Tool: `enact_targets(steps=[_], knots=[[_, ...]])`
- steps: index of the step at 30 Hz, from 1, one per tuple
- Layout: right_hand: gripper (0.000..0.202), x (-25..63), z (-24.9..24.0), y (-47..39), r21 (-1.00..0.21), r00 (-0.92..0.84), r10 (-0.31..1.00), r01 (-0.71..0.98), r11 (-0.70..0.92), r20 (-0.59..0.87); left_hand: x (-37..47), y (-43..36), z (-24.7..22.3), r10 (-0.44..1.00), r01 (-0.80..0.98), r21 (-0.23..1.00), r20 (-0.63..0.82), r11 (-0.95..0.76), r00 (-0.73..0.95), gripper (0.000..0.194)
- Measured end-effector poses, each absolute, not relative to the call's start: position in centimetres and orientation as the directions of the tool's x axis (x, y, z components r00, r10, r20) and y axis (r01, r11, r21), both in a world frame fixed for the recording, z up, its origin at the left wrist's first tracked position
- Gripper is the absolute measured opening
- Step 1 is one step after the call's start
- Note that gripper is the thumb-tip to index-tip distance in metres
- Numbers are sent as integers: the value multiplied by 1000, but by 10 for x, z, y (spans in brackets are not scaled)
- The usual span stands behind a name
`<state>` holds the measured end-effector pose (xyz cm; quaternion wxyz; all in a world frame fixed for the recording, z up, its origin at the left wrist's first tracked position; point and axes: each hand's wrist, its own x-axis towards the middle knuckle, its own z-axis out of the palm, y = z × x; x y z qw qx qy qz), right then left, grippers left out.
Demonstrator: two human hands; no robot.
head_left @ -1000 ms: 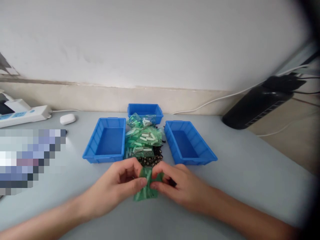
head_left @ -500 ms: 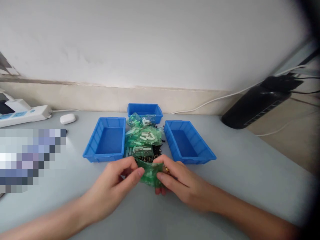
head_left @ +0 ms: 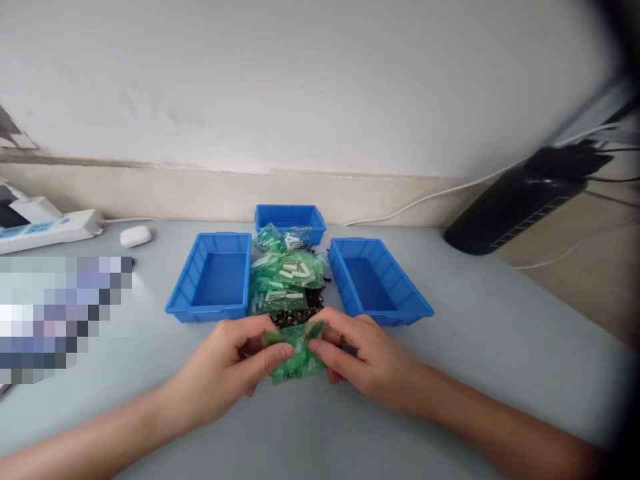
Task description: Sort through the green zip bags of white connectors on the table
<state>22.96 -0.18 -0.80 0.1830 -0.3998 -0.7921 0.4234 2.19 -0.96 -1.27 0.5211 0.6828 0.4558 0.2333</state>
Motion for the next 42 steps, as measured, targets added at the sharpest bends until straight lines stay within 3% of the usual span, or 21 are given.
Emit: enact_targets(steps=[4, 8, 12, 15, 18, 20, 24, 28, 31, 37, 42], knots=[[11, 228, -9, 0, -841, -562, 820, 490, 230, -103, 22, -10, -13, 874, 385, 922, -165, -27, 456, 34], [24, 227, -10, 1, -861, -509, 846, 491, 132, -160, 22, -15, -15, 861, 355, 934, -152, -36, 485, 32], [23, 227, -8, -2, -900, -665, 735, 390, 195, -129, 19, -19, -10, 832, 348, 913, -18, -212, 555, 27], [38, 228, -7, -4, -855, -682, 724, 431, 289, -99, 18, -20, -4, 752, 283, 883, 110, -374, 649, 20], [23, 230, -7, -3, -799, -665, 745, 474, 369, -51, 19, -19, -4, 733, 275, 862, 151, -426, 663, 20], [12, 230, -7, -2, -803, -668, 744, 453, 387, -18, 20, -17, -9, 785, 319, 869, 119, -379, 608, 14], [12, 229, -6, 0, -860, -659, 751, 407, 308, -43, 21, -13, -21, 916, 400, 903, -16, -160, 402, 15], [13, 228, -6, 1, -883, -662, 742, 406, 233, -108, 20, -11, -21, 876, 438, 874, -31, -211, 482, 17], [15, 231, -3, 2, -822, -659, 742, 486, 297, -122, 18, -11, -18, 853, 443, 865, -33, -236, 520, 29], [14, 237, 5, 2, -703, -603, 783, 624, 342, -155, 17, -10, -17, 834, 432, 880, -82, -196, 546, 26], [13, 234, 2, 1, -787, -614, 768, 559, 260, -183, 18, -11, -14, 854, 346, 938, -160, -24, 495, 17]])
